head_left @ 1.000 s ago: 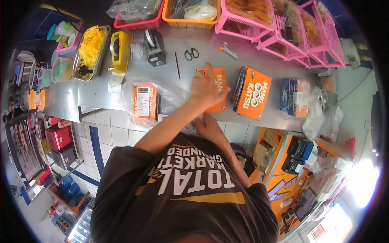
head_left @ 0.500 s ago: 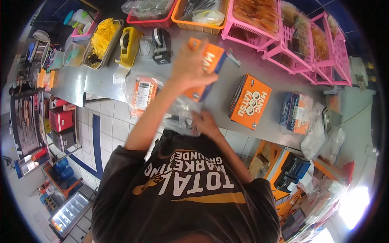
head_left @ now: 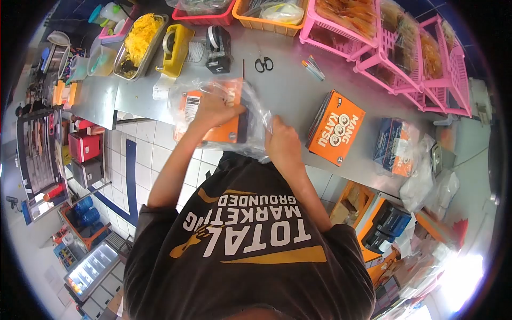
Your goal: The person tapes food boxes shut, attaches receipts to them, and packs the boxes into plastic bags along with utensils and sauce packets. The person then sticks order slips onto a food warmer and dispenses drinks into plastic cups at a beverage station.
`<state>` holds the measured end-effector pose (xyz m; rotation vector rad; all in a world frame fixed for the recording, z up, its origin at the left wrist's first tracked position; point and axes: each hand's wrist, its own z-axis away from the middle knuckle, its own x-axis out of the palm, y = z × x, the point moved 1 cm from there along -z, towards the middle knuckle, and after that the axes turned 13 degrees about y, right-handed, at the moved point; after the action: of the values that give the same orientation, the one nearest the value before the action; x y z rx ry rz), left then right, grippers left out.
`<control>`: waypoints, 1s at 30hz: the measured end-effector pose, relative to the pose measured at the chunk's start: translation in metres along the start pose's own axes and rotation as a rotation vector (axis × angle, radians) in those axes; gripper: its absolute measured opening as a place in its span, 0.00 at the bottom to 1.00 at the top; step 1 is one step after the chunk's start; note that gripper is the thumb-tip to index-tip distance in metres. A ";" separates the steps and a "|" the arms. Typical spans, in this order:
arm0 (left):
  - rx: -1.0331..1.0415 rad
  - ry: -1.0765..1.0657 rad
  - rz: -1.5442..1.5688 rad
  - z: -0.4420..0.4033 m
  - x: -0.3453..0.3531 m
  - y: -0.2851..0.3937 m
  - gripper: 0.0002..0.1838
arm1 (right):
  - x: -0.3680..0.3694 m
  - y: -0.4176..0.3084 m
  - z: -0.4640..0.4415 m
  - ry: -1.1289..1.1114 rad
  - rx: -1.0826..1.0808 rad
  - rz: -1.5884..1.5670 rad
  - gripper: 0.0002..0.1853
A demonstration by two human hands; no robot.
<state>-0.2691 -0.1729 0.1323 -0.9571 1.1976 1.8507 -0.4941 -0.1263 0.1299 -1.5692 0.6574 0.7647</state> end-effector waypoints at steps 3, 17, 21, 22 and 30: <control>0.195 0.441 -0.011 0.003 0.028 0.005 0.42 | -0.013 -0.001 0.007 -0.037 0.020 -0.011 0.11; 0.300 -0.141 -0.347 0.057 -0.027 0.070 0.26 | -0.091 0.014 0.022 -0.018 0.327 -0.675 0.10; 0.493 0.049 0.037 0.067 0.003 0.206 0.38 | -0.048 0.046 0.060 -0.064 0.312 -0.965 0.10; 0.508 0.009 0.019 0.061 0.030 0.232 0.46 | -0.049 0.050 0.066 -0.071 0.305 -0.963 0.10; 0.392 -0.077 -0.283 0.038 0.101 0.279 0.64 | -0.033 0.053 0.083 -0.257 0.329 -1.032 0.13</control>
<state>-0.5643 -0.2052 0.1667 -0.7792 1.2465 1.3556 -0.5648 -0.0516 0.1170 -1.2391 -0.2390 0.0559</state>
